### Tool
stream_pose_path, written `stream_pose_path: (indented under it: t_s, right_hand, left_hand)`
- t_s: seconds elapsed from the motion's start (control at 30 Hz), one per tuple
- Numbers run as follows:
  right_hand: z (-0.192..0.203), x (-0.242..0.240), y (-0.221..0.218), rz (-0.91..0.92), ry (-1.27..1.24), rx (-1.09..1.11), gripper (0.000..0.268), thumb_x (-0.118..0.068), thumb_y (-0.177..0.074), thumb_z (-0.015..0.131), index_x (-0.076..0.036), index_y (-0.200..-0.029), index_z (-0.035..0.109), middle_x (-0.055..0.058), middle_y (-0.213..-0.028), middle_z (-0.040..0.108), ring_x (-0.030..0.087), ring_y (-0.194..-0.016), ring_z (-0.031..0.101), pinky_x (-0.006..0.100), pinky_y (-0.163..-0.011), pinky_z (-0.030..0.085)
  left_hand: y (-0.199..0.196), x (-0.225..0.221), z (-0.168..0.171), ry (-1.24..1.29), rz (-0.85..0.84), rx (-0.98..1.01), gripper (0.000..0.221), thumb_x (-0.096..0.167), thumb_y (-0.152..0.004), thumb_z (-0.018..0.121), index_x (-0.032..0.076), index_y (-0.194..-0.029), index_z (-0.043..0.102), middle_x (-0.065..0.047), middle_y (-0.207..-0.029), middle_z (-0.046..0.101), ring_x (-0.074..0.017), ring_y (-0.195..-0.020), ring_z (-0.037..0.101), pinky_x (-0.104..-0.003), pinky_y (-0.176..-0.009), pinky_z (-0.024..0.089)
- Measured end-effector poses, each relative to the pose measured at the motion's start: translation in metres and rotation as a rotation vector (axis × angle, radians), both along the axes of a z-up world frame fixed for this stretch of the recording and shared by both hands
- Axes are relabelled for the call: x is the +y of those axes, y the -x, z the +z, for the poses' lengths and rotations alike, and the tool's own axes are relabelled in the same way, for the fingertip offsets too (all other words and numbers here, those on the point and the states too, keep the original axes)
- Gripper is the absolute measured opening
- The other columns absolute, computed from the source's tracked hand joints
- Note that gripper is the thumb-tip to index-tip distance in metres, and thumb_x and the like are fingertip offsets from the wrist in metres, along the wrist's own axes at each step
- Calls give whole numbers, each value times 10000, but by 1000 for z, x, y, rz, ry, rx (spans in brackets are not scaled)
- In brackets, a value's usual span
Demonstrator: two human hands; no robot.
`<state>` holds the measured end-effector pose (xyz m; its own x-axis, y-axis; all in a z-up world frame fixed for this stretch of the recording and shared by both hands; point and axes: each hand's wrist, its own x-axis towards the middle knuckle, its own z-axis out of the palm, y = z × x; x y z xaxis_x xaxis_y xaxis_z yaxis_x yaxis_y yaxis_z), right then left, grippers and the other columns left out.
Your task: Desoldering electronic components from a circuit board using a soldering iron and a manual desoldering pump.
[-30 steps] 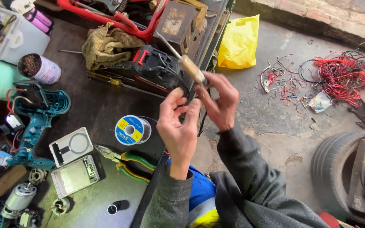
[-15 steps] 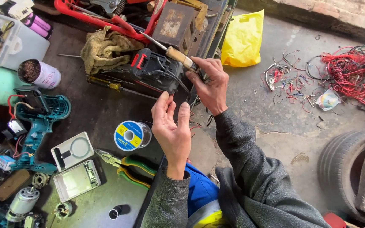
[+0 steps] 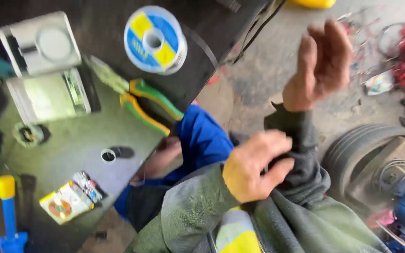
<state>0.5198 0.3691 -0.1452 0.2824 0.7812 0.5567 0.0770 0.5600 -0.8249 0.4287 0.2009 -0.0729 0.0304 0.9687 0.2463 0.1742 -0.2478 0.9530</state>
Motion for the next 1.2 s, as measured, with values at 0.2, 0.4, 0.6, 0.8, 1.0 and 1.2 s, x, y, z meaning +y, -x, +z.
stream_pose_path:
  t_s: [0.2,0.4,0.6,0.8,1.0,1.2]
  right_hand:
    - [-84,-147,21,289,445,-480,80,20,-862,685,-29,-815,726,100,-760,720,182,-611,597,312,-630,463]
    - [-106,-134,71,362,293,-503,63,-92,-1013,669,-49,-1057,680,92,-907,654,221,-779,615,342,-737,506]
    - [-151,-67,94,35,132,-704,451,-111,-898,752,-103,-1309,566,101,-1247,625,328,-1182,600,460,-965,548]
    - [-176,-28,100,47,149,-535,415,-16,-933,511,-37,-1346,529,197,-1307,576,378,-1216,589,474,-988,545]
    - [-173,20,93,-147,304,-1030,310,-454,-895,615,-160,-993,628,59,-1057,525,295,-1004,447,428,-751,392]
    - [-199,20,77,21,659,-1059,348,-298,-885,639,-141,-1180,542,137,-964,562,424,-630,671,580,-522,512]
  left_hand:
    - [64,-156,-123,431,117,115,115,110,-937,667,31,-1000,721,-118,-973,741,-248,-853,704,-353,-805,561]
    - [115,-230,-133,682,637,233,234,200,-901,751,47,-1079,765,-65,-984,745,-129,-794,702,-252,-728,582]
    - [94,-242,-140,623,661,185,256,219,-899,744,69,-1106,761,-61,-987,768,-175,-828,736,-294,-714,592]
    - [97,-232,-147,570,641,188,222,188,-899,744,62,-1080,769,-56,-1009,760,-158,-841,721,-277,-721,603]
    - [99,-174,-132,586,633,199,206,181,-937,707,45,-1080,769,-39,-969,739,-148,-800,670,-286,-761,572]
    - [66,-110,-137,452,537,126,152,84,-957,699,5,-1081,734,-84,-1035,696,-161,-900,679,-263,-810,580]
